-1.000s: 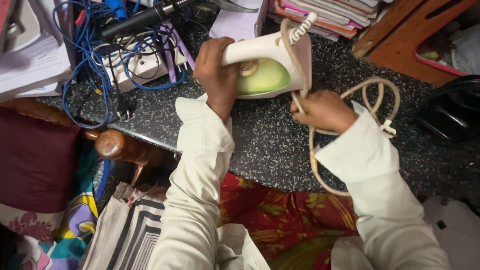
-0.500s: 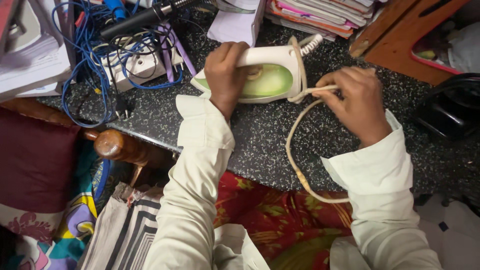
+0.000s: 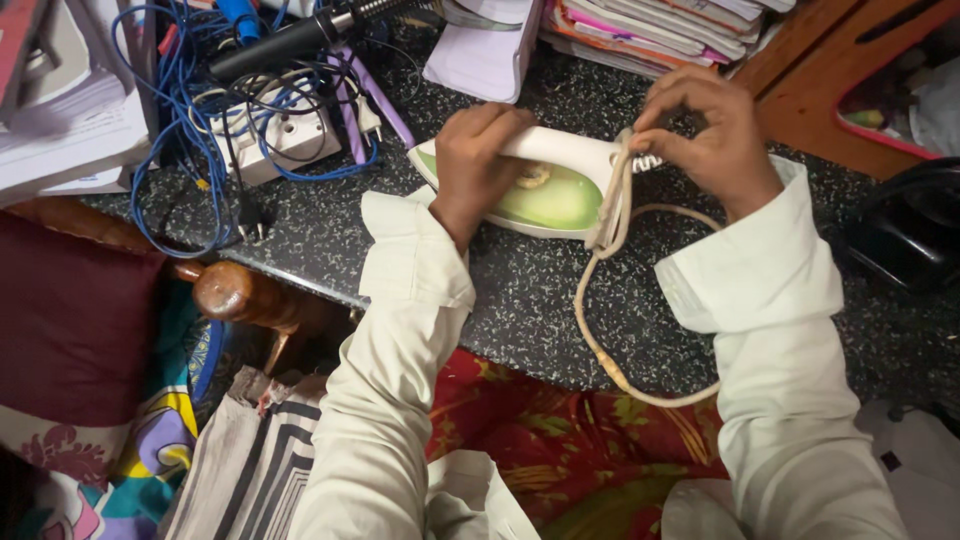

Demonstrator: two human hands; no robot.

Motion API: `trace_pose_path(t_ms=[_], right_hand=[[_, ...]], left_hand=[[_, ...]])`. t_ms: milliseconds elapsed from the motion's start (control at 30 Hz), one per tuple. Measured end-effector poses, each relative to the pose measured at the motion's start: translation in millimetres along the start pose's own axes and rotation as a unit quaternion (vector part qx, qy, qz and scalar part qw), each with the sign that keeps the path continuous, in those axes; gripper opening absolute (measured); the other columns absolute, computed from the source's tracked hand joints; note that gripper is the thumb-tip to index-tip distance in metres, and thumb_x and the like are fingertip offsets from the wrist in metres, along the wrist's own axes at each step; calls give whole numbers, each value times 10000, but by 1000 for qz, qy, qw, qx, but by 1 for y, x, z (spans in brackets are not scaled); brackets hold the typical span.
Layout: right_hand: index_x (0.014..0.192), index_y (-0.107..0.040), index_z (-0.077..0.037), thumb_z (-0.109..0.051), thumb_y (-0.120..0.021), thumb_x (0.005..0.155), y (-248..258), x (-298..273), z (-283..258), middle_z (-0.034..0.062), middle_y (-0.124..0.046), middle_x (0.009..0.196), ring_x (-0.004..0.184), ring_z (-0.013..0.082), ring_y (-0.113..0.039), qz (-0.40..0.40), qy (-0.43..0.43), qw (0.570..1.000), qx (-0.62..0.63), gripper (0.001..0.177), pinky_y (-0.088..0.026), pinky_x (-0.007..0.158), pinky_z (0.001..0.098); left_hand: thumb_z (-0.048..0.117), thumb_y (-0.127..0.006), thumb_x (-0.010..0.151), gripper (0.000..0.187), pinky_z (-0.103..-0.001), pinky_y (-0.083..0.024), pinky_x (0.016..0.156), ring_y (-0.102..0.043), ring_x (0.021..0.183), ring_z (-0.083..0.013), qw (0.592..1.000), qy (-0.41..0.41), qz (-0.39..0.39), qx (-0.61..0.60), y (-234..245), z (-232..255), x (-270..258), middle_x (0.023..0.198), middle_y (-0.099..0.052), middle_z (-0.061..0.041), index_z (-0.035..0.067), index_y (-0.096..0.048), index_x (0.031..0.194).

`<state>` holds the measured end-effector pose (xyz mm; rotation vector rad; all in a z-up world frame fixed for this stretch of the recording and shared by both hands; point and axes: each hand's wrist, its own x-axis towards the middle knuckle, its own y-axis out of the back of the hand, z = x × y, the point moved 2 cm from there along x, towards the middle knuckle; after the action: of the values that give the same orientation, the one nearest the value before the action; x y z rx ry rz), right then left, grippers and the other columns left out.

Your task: The person organizes several small household electronics on a cluttered table. They coil the power cord of a black appliance, then wrap the cord around a green and white iron, and finally coil the cord of a black hair straightener. The items are handled one at a time and placed back on the table.

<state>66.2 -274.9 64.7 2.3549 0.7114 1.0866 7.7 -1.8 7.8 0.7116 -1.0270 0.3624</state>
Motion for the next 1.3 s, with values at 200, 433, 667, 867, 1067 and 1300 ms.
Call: trace_pose_path(t_ms=[200, 433, 667, 867, 1067, 1300], right_hand=[[1066, -661, -44, -204, -775, 1024, -18, -15, 35, 57, -656, 1035, 959, 144, -631, 19, -113, 939, 324, 201, -542, 940, 288], [1107, -656, -69, -297, -461, 1138, -40, -27, 69, 108, -699, 1091, 979, 193, -686, 40, -196, 914, 353, 301, -578, 913, 334], [1183, -669, -55, -204, -454, 1139, -62, -28, 84, 143, -747, 1087, 942, 214, -754, 39, -191, 978, 70, 265, -637, 798, 357], [1066, -711, -19, -220, -651, 965, -58, -36, 54, 168, -746, 845, 708, 316, -734, -85, -195, 927, -309, 233, -591, 624, 419], [1013, -676, -26, -353, -688, 962, -59, -55, -9, 159, -714, 694, 595, 346, -706, -254, -242, 827, -439, 331, -563, 552, 449], [1053, -643, -24, -265, -717, 893, -65, -84, -62, 120, -717, 700, 608, 309, -715, -227, -261, 831, -436, 298, -545, 534, 456]], left_hand=[[53, -863, 658, 386, -393, -535, 780, -695, 878, -270, 1000, 18, 17, -10, -2, 3, -1, 951, -703, -34, 132, -729, 1012], [-21, -847, 619, 387, -357, -559, 797, -703, 877, -278, 990, 80, 68, -92, 5, 3, 1, 944, -709, -89, 64, -715, 973], [-36, -895, 721, 295, -323, -556, 775, -712, 858, -233, 972, 136, 157, -111, 11, 1, 0, 924, -711, -86, 43, -713, 939], [-63, -855, 713, 324, -336, -557, 798, -712, 895, -254, 973, 152, 162, -66, 13, 3, 1, 947, -701, -90, 50, -710, 980], [-22, -846, 666, 361, -355, -546, 781, -692, 867, -274, 978, 148, 143, -36, 14, 4, 3, 925, -687, -83, 72, -695, 980], [-13, -850, 725, 308, -374, -527, 780, -674, 868, -293, 980, 137, 146, -8, 15, 7, 6, 928, -673, -70, 95, -692, 967]])
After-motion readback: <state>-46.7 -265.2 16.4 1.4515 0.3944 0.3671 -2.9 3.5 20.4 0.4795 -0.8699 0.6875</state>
